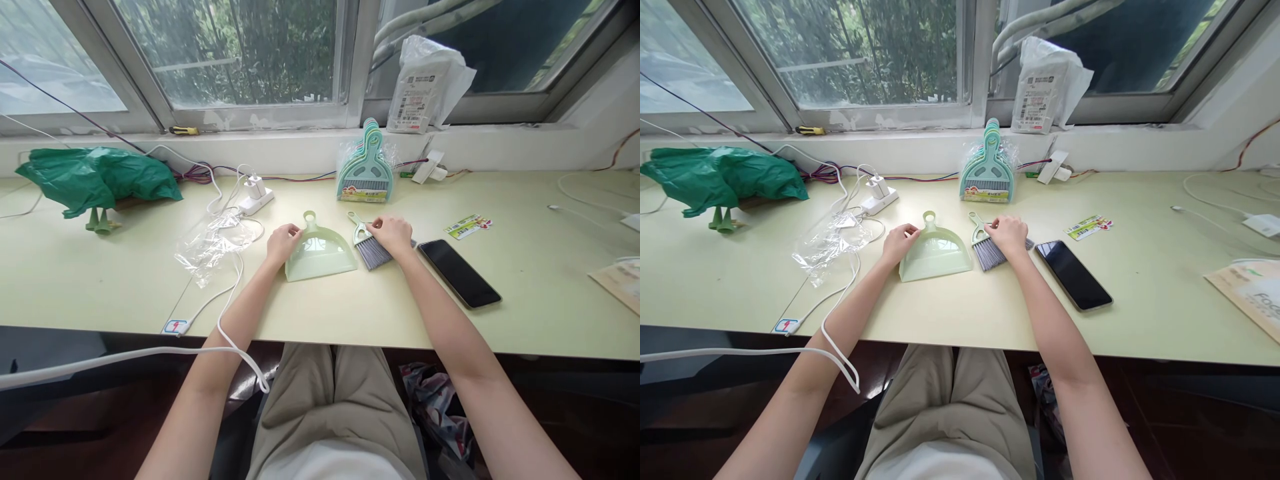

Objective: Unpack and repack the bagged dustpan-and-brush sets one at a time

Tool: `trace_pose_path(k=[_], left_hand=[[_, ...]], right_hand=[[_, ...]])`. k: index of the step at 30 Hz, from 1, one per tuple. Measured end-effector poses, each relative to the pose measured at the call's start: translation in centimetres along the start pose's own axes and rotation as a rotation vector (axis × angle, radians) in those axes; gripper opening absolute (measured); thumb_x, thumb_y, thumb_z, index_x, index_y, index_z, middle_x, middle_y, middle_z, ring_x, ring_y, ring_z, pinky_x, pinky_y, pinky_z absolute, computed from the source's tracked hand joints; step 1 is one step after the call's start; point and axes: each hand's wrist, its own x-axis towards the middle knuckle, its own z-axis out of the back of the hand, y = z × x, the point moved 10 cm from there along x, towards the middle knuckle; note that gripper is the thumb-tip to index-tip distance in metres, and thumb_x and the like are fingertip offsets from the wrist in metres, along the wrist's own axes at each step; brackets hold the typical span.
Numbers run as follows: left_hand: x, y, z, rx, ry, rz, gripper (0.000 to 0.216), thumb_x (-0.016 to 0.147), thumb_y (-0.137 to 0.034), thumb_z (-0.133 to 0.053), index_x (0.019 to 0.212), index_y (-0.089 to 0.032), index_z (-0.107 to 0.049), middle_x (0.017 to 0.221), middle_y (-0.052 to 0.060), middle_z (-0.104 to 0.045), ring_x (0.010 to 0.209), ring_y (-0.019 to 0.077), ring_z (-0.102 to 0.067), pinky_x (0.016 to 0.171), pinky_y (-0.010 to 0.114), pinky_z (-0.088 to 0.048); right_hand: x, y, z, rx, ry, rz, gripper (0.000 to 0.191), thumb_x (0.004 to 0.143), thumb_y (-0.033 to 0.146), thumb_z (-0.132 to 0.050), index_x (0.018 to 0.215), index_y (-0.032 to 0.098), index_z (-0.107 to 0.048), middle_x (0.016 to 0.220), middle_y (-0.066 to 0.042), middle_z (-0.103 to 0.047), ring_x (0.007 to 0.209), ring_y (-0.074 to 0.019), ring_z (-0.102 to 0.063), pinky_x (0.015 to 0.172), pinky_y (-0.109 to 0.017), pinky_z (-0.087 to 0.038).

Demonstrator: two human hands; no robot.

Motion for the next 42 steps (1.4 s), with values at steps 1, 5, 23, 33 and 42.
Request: trace_pose_path(k=[1,5,23,33,42], left_hand=[[0.0,-0.1,0.0,0.008,0.005,-0.005,0.024,0.082,-0.043,-0.054,0.085,-0.023,-0.067,0.096,0.004,-0.071,0.085,0.0213,-0.061,0.069,0.030,-0.040],[-0.1,-0.1,0.3,0.058,-0.009,0.004,0.017,0.078,-0.037,-0.058,0.078,-0.022,-0.066,0.089,0.006,-0.071,0.082,0.0219,-0.061,0.067,0.030,-0.040],[-1.8,-4.1,-2.2,0.188,0.127,-0.285,0.028,0.093,-0.041,-0.040,0.080,-0.021,-0.055,0.087,0.007,-0.063,0.083,0.0221,-0.058,0.073,0.032,-0.040],[-5.1,-8.8,-4.1,0.304,0.167,-0.705,0.022,0.090,-0.015,-0.041,0.096,-0.020,-0.061,0.096,0.006,-0.062,0.093,0.0196,-0.057,0.084,0.031,-0.041],[-4.8,-9.1,-0.9,0.398,-0.115,-0.775,0.025,0.084,-0.021,-0.061,0.110,-0.020,-0.060,0.118,0.009,-0.060,0.107,0.0242,-0.053,0.087,0.036,-0.042]], right_hand=[[-0.1,0.5,-0.2,-0.024,0.014,0.028,0.033,0.079,0.050,-0.057,0.084,0.021,-0.072,0.098,-0.012,-0.070,0.097,-0.0285,-0.058,0.078,-0.037,-0.038],[-0.6,1.6,-0.8,-0.056,0.054,0.085,0.036,0.073,0.052,-0.061,0.085,0.019,-0.072,0.100,-0.013,-0.068,0.100,-0.0298,-0.055,0.085,-0.042,-0.036],[-2.2,5.9,0.5,0.187,-0.029,0.235,0.018,0.079,0.036,-0.060,0.087,0.021,-0.066,0.103,-0.008,-0.067,0.103,-0.0263,-0.056,0.087,-0.037,-0.037],[-4.8,10.1,0.1,0.140,0.036,0.494,0.018,0.082,0.036,-0.062,0.091,0.020,-0.064,0.103,-0.008,-0.067,0.103,-0.0263,-0.056,0.085,-0.037,-0.035],[-4.8,10.4,-0.1,0.279,0.206,0.618,0.014,0.077,0.034,-0.068,0.083,0.022,-0.065,0.095,-0.002,-0.069,0.092,-0.0214,-0.060,0.081,-0.032,-0.039]])
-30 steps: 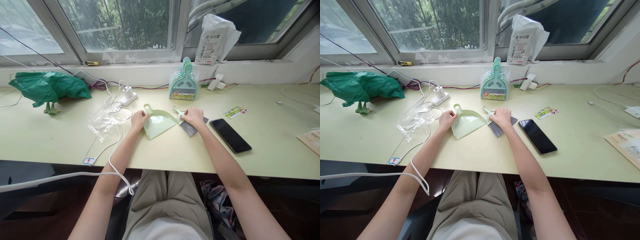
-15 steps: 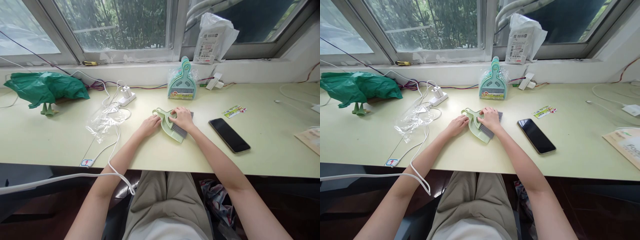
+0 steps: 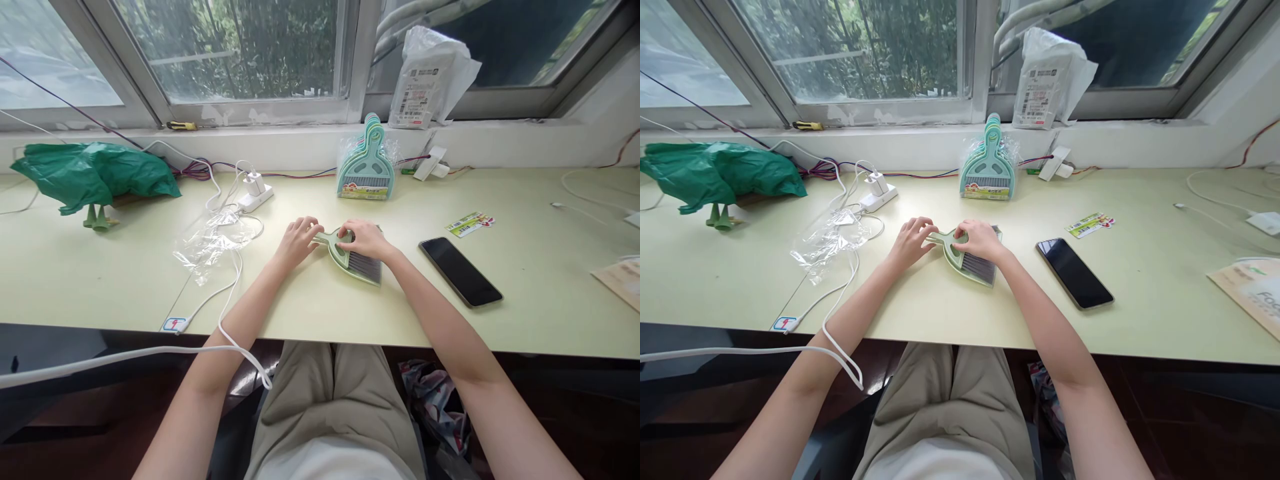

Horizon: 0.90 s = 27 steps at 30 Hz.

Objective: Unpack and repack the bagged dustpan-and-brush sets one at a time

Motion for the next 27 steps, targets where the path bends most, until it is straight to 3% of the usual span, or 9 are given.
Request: trace_pose_path(k=[15,23,27], left_hand=[[-0.9,-2.0,-1.4,0.144,0.142,-0.263,0.034,0.093,-0.008,-0.040,0.119,-0.017,-0.060,0.118,0.010,-0.064,0.111,0.0182,-0.060,0.087,0.028,-0.048],[-0.9,-2.9,-1.8,0.149,0.227,-0.277,0.039,0.092,-0.003,-0.037,0.123,-0.012,-0.059,0.121,0.016,-0.064,0.115,0.0204,-0.061,0.097,0.032,-0.047],[-1.1,-3.2,-2.4,0.265,0.264,-0.322,0.041,0.093,-0.003,-0.034,0.125,-0.009,-0.057,0.127,0.014,-0.063,0.117,0.0195,-0.060,0.094,0.028,-0.048]], right_hand=[[0.4,-0.7,-1.3,0.231,0.033,0.058,0.019,0.075,0.037,-0.070,0.077,0.020,-0.063,0.087,-0.002,-0.065,0.074,-0.0157,-0.055,0.072,-0.028,-0.040],[0.4,-1.3,-1.7,0.325,0.072,0.044,0.020,0.074,0.037,-0.070,0.077,0.019,-0.063,0.084,-0.002,-0.065,0.070,-0.0151,-0.051,0.069,-0.029,-0.039],[0.5,-1.0,-1.8,0.286,0.063,0.077,0.017,0.074,0.034,-0.069,0.077,0.019,-0.061,0.085,-0.003,-0.064,0.073,-0.0163,-0.053,0.069,-0.029,-0.040]])
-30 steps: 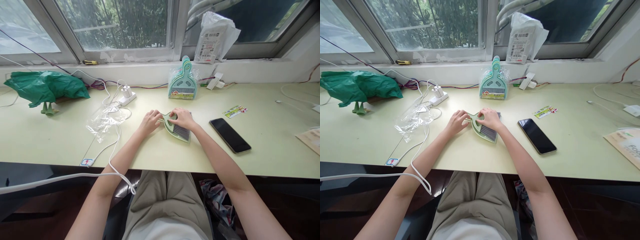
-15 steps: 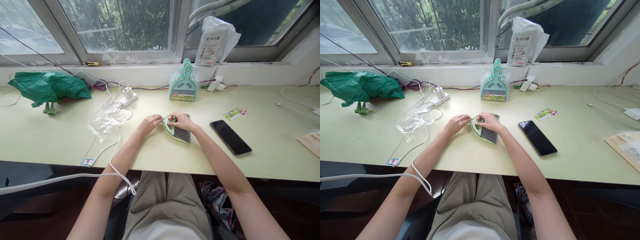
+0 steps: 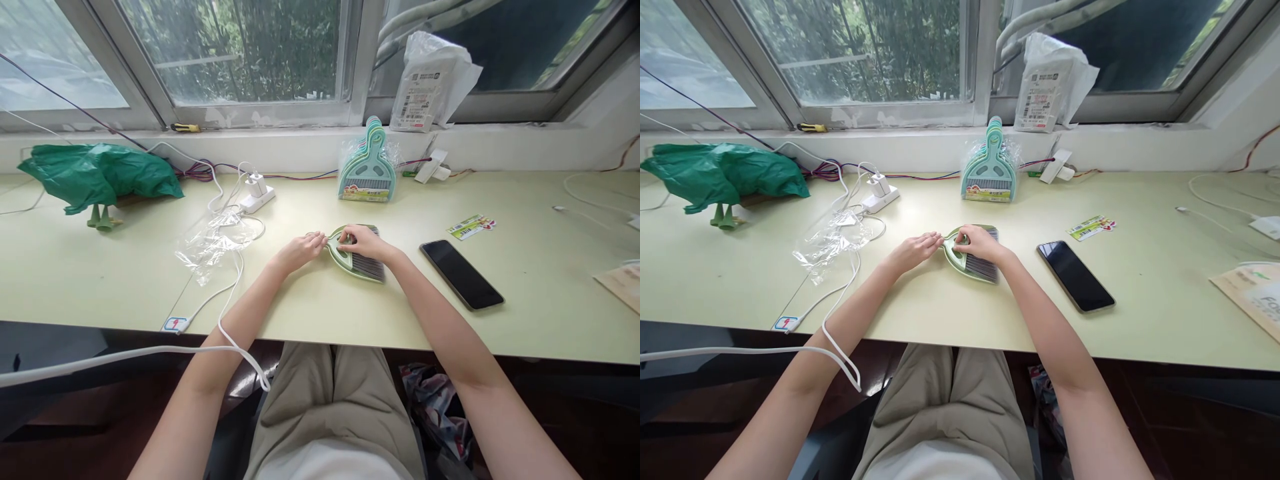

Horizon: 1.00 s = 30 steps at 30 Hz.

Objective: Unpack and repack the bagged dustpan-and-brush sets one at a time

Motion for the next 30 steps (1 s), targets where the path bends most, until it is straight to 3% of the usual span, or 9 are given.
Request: trace_pose_path(k=[4,11,14,16,19,21,24,27,30], left_hand=[[0.0,-0.3,-0.5,0.045,0.007,-0.018,0.040,0.093,-0.002,-0.032,0.124,-0.007,-0.057,0.128,0.014,-0.062,0.115,0.0199,-0.062,0.090,0.027,-0.049],[-0.3,1.0,0.5,-0.163,-0.163,0.062,0.033,0.094,-0.009,-0.038,0.114,-0.014,-0.063,0.119,0.011,-0.066,0.114,0.0186,-0.061,0.105,0.035,-0.044],[-0.7,3.0,1.7,-0.301,-0.302,0.224,0.032,0.094,-0.013,-0.039,0.111,-0.021,-0.065,0.126,0.009,-0.063,0.123,0.0204,-0.054,0.114,0.043,-0.034],[-1.4,4.9,2.6,-0.424,-0.420,0.393,0.033,0.094,-0.017,-0.041,0.118,-0.024,-0.062,0.136,0.009,-0.056,0.132,0.0226,-0.046,0.116,0.046,-0.029],[-2.5,7.0,2.5,-0.790,-0.572,0.645,0.051,0.092,-0.031,-0.047,0.142,-0.023,-0.040,0.150,0.014,-0.038,0.137,0.0255,-0.039,0.112,0.047,-0.033],[-1.9,6.5,0.7,-1.201,-0.525,0.691,0.060,0.093,-0.043,-0.045,0.147,-0.021,-0.030,0.150,0.016,-0.038,0.131,0.0263,-0.046,0.107,0.045,-0.039],[0.4,2.6,-1.3,-1.700,-0.258,0.560,0.061,0.089,-0.052,-0.047,0.140,-0.020,-0.042,0.143,0.013,-0.048,0.129,0.0289,-0.049,0.105,0.043,-0.040],[0.8,1.1,-1.9,-1.821,-0.184,0.552,0.067,0.076,-0.042,-0.070,0.136,-0.022,-0.047,0.141,0.010,-0.051,0.132,0.0298,-0.044,0.108,0.041,-0.038],[-0.1,1.3,-3.6,-1.872,-0.126,0.712,0.066,0.074,-0.037,-0.070,0.134,-0.025,-0.045,0.137,0.008,-0.054,0.126,0.0290,-0.050,0.099,0.042,-0.044]], right_hand=[[0.1,-0.1,-0.1,-0.040,-0.012,0.018,0.015,0.073,0.030,-0.069,0.077,0.019,-0.060,0.085,-0.004,-0.065,0.076,-0.0176,-0.055,0.071,-0.029,-0.041],[-0.1,0.5,0.1,-0.086,-0.025,0.006,0.015,0.075,0.031,-0.067,0.082,0.019,-0.063,0.088,-0.005,-0.067,0.082,-0.0192,-0.058,0.074,-0.030,-0.043],[-0.3,0.8,1.0,-0.070,-0.082,-0.086,0.017,0.073,0.035,-0.069,0.081,0.021,-0.063,0.089,-0.003,-0.069,0.077,-0.0175,-0.059,0.071,-0.029,-0.042],[-0.4,1.1,1.9,-0.072,-0.155,-0.154,0.018,0.072,0.037,-0.069,0.080,0.023,-0.063,0.089,-0.001,-0.070,0.075,-0.0173,-0.059,0.069,-0.029,-0.041],[-0.9,1.9,3.5,-0.096,-0.325,-0.234,0.018,0.074,0.038,-0.068,0.081,0.023,-0.061,0.090,-0.002,-0.070,0.076,-0.0188,-0.060,0.067,-0.029,-0.040],[-1.4,2.5,4.3,-0.105,-0.442,-0.270,0.018,0.077,0.040,-0.065,0.082,0.023,-0.059,0.091,-0.004,-0.069,0.077,-0.0200,-0.060,0.067,-0.030,-0.041],[-2.2,3.4,4.7,-0.134,-0.562,-0.285,0.019,0.081,0.041,-0.061,0.084,0.023,-0.058,0.091,-0.006,-0.068,0.081,-0.0218,-0.061,0.069,-0.031,-0.041],[-2.1,3.8,4.6,-0.152,-0.556,-0.274,0.018,0.082,0.041,-0.060,0.083,0.022,-0.059,0.092,-0.007,-0.068,0.083,-0.0226,-0.062,0.070,-0.031,-0.042],[-1.3,2.6,4.8,-0.094,-0.444,-0.281,0.021,0.085,0.042,-0.055,0.083,0.023,-0.063,0.090,-0.005,-0.070,0.077,-0.0207,-0.062,0.069,-0.031,-0.042]])
